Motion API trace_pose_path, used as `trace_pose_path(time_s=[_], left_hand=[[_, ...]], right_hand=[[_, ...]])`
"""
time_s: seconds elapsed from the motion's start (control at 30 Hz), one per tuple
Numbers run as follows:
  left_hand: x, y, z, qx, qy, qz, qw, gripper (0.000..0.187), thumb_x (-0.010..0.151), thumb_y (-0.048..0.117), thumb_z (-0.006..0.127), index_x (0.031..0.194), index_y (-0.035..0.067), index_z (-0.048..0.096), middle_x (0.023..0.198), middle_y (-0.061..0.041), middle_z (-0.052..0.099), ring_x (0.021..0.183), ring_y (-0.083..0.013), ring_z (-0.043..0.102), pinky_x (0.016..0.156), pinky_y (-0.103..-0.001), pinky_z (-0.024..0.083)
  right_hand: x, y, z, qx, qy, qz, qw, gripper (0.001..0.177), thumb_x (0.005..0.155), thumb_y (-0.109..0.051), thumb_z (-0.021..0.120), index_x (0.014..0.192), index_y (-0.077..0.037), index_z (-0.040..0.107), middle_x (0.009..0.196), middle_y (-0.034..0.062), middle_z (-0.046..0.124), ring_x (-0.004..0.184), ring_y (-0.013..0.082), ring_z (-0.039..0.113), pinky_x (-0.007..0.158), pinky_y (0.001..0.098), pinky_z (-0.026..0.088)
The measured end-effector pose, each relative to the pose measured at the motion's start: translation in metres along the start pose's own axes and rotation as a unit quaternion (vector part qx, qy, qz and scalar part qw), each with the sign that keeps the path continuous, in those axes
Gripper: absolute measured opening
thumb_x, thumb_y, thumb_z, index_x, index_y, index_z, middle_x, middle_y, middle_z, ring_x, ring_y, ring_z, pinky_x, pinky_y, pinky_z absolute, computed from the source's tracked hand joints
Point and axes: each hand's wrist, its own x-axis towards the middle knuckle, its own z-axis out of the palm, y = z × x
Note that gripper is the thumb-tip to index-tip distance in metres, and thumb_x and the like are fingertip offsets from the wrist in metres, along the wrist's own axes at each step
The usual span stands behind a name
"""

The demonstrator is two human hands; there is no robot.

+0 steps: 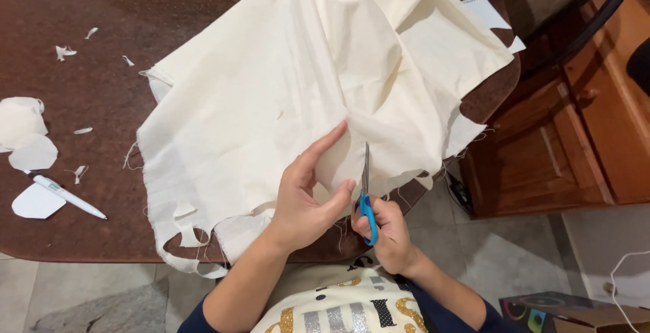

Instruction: Tracing and cutting out small shapes from a piece of white fabric using a pen and scissors

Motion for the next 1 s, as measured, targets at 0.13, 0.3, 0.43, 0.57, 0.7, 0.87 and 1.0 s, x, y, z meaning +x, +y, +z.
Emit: trace_pose_path(time_s=[0.13, 0.3, 0.43, 0.57, 0.7, 0.87, 1.0], left_hand=[[-0.001, 0.002, -0.001, -0.008, -0.016, 0.000, 1.000, 0.061, 0.092, 0.004, 0.067, 0.150, 0.004, 0.048, 0.151, -0.012, 0.057, 0.137, -0.0199, 0.058, 0.112, -0.028, 0.049], [-0.001, 0.002, -0.002, 0.006, -0.025, 0.006, 1.000, 0.059, 0.091, 0.004, 0.066, 0.148, 0.004, 0.050, 0.151, -0.013, 0.057, 0.140, -0.0210, 0.057, 0.115, -0.029, 0.048], [-0.001, -0.005, -0.002, 0.010, -0.029, 0.011, 0.999, 0.060, 0.091, 0.004, 0.065, 0.148, 0.006, 0.050, 0.149, -0.011, 0.060, 0.136, -0.0190, 0.060, 0.112, -0.028, 0.051], [0.000, -0.016, -0.002, -0.044, -0.022, 0.042, 0.998, 0.070, 0.083, -0.007, 0.071, 0.149, 0.002, 0.051, 0.149, -0.018, 0.059, 0.134, -0.0293, 0.059, 0.108, -0.044, 0.052], [-0.001, -0.017, -0.001, -0.048, -0.022, 0.042, 0.998, 0.070, 0.083, -0.007, 0.070, 0.149, 0.002, 0.051, 0.149, -0.019, 0.059, 0.135, -0.0303, 0.058, 0.108, -0.044, 0.052], [-0.001, -0.016, -0.003, -0.046, -0.022, 0.040, 0.998, 0.070, 0.084, -0.006, 0.070, 0.150, 0.003, 0.050, 0.151, -0.017, 0.058, 0.136, -0.0285, 0.057, 0.110, -0.042, 0.051], [-0.001, -0.017, -0.003, -0.047, -0.015, 0.038, 0.998, 0.070, 0.084, -0.005, 0.070, 0.150, 0.003, 0.050, 0.151, -0.017, 0.058, 0.136, -0.0284, 0.057, 0.110, -0.042, 0.052]], right_hand=[[0.002, 0.000, 0.000, 0.055, -0.002, 0.014, 0.998, 0.053, 0.101, -0.058, 0.053, 0.078, -0.010, 0.049, 0.063, -0.0019, 0.044, 0.054, 0.0093, 0.036, 0.050, 0.0248, 0.031], [0.002, 0.001, -0.001, 0.051, 0.002, 0.008, 0.999, 0.057, 0.100, -0.061, 0.052, 0.076, -0.010, 0.049, 0.065, -0.0006, 0.044, 0.056, 0.0110, 0.038, 0.053, 0.0263, 0.032], [0.001, 0.011, -0.001, 0.046, 0.007, 0.019, 0.999, 0.057, 0.099, -0.062, 0.054, 0.076, -0.010, 0.050, 0.066, -0.0012, 0.044, 0.057, 0.0111, 0.038, 0.055, 0.0259, 0.032], [0.000, 0.028, -0.001, 0.083, 0.045, -0.019, 0.995, 0.056, 0.100, -0.053, 0.061, 0.072, -0.005, 0.063, 0.052, 0.0050, 0.053, 0.049, 0.0110, 0.048, 0.049, 0.0249, 0.044], [-0.001, 0.029, 0.000, 0.074, 0.044, -0.030, 0.996, 0.054, 0.102, -0.049, 0.058, 0.070, -0.006, 0.063, 0.051, 0.0046, 0.052, 0.048, 0.0112, 0.045, 0.048, 0.0251, 0.043], [0.000, 0.026, -0.001, 0.059, 0.040, -0.038, 0.997, 0.053, 0.103, -0.046, 0.058, 0.067, -0.008, 0.061, 0.051, 0.0032, 0.051, 0.047, 0.0113, 0.044, 0.047, 0.0249, 0.042], [-0.001, 0.030, -0.002, 0.078, 0.033, -0.057, 0.995, 0.050, 0.104, -0.039, 0.058, 0.066, -0.007, 0.058, 0.051, 0.0034, 0.050, 0.047, 0.0133, 0.043, 0.047, 0.0244, 0.041]])
